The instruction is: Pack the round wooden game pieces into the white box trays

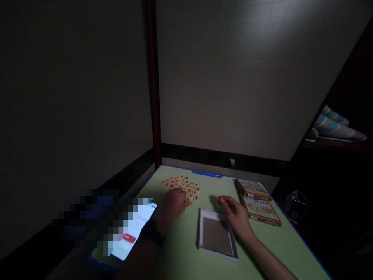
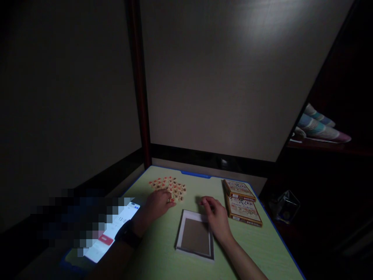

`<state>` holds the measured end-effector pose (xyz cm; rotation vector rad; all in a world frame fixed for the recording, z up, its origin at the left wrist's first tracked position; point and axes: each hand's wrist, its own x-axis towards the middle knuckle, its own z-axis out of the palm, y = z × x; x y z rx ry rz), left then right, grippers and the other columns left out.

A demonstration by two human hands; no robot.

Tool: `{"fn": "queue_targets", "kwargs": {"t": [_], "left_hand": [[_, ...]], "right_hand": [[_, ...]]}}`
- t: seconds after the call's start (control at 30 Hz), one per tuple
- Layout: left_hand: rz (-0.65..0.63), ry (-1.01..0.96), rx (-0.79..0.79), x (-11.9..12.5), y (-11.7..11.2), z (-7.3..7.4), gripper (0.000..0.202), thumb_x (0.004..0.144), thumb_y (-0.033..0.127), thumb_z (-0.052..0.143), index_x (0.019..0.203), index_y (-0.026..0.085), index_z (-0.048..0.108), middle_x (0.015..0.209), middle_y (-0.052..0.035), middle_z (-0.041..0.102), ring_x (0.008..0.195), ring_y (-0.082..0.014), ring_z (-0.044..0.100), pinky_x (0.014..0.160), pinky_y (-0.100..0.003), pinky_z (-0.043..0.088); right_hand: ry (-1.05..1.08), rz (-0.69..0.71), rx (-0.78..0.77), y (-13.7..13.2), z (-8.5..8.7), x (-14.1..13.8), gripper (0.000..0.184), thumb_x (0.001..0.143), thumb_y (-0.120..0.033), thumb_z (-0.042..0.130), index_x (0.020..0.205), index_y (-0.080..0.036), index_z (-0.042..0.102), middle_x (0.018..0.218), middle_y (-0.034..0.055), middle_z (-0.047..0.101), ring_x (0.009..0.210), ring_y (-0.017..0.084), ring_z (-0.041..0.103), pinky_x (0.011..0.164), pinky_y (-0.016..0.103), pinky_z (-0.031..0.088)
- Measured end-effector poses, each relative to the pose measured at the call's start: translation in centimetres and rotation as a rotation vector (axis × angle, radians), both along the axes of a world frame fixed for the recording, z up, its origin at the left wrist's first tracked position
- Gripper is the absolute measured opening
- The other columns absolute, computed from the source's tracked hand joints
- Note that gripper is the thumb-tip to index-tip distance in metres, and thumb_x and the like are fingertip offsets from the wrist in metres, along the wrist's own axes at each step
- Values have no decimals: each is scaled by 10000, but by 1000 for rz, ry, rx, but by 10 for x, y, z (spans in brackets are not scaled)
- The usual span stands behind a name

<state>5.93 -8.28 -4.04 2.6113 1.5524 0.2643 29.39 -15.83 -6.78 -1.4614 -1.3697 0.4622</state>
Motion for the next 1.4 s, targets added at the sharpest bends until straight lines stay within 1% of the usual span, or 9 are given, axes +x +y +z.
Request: {"fn": "queue_targets", "kwargs": {"t": [0.27, 0.4, 0.57, 0.77, 0.93, 1.03, 1.17, 1.27, 1.4], "left_hand": [[14, -7, 24, -2, -3, 3, 216, 882, 373, 645, 904, 164, 694, 1033, -99, 711, 1026, -235, 632, 891, -320, 448], [26, -32, 42, -1, -8, 7, 169, 870, 322, 668, 963, 181, 672, 1040, -81, 706, 1020, -223, 635, 878, -308, 450], [24, -36, 45, 0, -9, 10, 186, 874, 296, 669, 1019, 181, 644, 1054, -76, 699, 1025, -216, 631, 886, -305, 446], [24, -28, 46, 1, -5, 4, 188, 885, 315, 654, 999, 165, 657, 1075, -93, 700, 1037, -233, 631, 896, -320, 453], [18, -52, 76, 2, -2, -1, 201, 883, 331, 646, 1000, 168, 666, 1089, -93, 700, 1051, -229, 628, 919, -325, 449], [47, -51, 58, -3, 0, 6, 219, 864, 370, 660, 970, 178, 666, 1059, -85, 706, 1024, -228, 644, 879, -314, 466], [157, 1, 23, -16, 1, 19, 325, 822, 445, 671, 1011, 181, 658, 1028, -105, 717, 990, -260, 665, 836, -334, 485], [184, 41, -16, -22, -1, 24, 266, 803, 367, 661, 986, 175, 670, 1024, -115, 718, 1001, -272, 665, 846, -344, 487], [174, 68, -50, -21, -3, 22, 197, 818, 241, 594, 969, 155, 688, 1023, -128, 719, 1004, -271, 671, 849, -347, 494]], "right_hand": [[-56, 7, -13, -2, 0, -2, 587, 832, -730, 491, 871, -202, 745, 878, 97, 769, 848, 277, 697, 800, 381, 528], [-56, 2, -15, -2, 1, -2, 598, 825, -742, 494, 867, -203, 747, 877, 98, 770, 842, 285, 698, 790, 392, 530], [-59, 0, -5, -3, 2, -3, 609, 815, -758, 493, 837, -205, 748, 856, 99, 768, 818, 284, 695, 775, 389, 530], [-58, 19, -20, -2, 0, -3, 591, 830, -739, 490, 863, -204, 740, 880, 95, 764, 851, 284, 688, 802, 392, 514], [-58, 16, -21, -2, 0, -3, 605, 824, -751, 484, 843, -204, 742, 868, 94, 761, 838, 285, 687, 792, 391, 516], [-61, 14, -15, -2, 1, -3, 605, 820, -753, 488, 838, -205, 744, 863, 97, 762, 828, 284, 689, 796, 392, 521], [-67, 10, -5, -2, 0, -1, 594, 823, -744, 495, 853, -207, 746, 870, 96, 764, 834, 283, 692, 801, 392, 525], [-66, 2, -2, -1, -1, 1, 599, 818, -748, 499, 862, -205, 748, 868, 97, 768, 825, 283, 693, 785, 390, 530], [-71, 5, 5, 0, -3, 2, 595, 819, -744, 506, 858, -203, 751, 867, 98, 770, 819, 283, 695, 779, 387, 533]]}}
